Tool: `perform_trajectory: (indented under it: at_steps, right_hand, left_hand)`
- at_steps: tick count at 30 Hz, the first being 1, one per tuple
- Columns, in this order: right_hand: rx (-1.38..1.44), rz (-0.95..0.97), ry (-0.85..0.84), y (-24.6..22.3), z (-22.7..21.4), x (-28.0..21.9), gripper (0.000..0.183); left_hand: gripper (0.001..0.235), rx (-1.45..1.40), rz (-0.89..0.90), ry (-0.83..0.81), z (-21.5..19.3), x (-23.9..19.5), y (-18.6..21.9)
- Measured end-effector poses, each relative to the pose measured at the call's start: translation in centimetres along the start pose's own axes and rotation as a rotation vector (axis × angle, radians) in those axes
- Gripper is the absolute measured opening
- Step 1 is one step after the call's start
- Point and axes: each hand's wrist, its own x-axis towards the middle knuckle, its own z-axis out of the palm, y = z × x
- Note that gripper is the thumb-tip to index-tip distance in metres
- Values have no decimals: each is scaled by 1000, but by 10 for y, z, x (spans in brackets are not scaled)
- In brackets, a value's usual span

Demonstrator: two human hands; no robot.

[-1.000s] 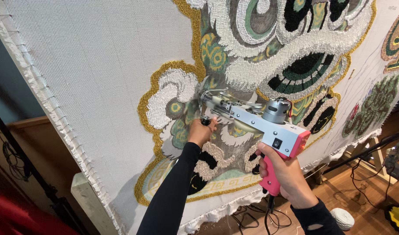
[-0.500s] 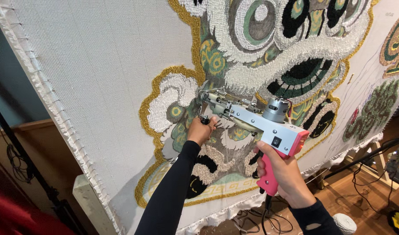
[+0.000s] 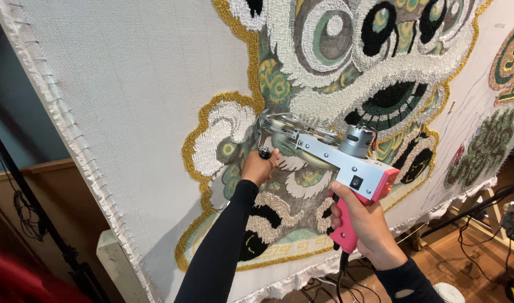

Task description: The person uses a handheld electric tufting gun to apply yarn into a stretched canvas, creating a detailed design of a stylized skull. The operator guides the tool along the contours of the artwork, filling in specific sections with white yarn while maintaining a steady hand.

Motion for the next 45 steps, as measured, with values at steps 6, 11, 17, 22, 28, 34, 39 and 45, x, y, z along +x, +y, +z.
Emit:
perform_trajectory:
  at_steps: [6,11,17,22,28,34,39,45]
  right_hand:
    - [-8,45,-11,0,-1,3,30]
    - [-21,25,-21,-4,-5,4,30]
    - [-5,12,-23,-6,-3,5,29]
    - [-19,23,-28,-9,-5,2,30]
    - [-33,17,-35,-14,-10,-1,30]
    - [-43,62,-90,-23,-37,0,37]
    - [-24,51,-112,-32,-74,-3,40]
    - [-20,-4,-91,-31,-108,-17,39]
  left_hand:
    - [40,16,-2,0,-2,1,3]
    - [43,51,6,22,0,4,6]
    - [42,70,-16,54,-2,0,15]
    - [40,-32,31,40,0,4,10]
    - [53,-39,-35,-43,5,8,3]
    - [66,-252,-13,-285,17,-3,9]
    - [58,-348,53,-289,50,-9,12]
    - [33,-313,73,-278,72,-36,25]
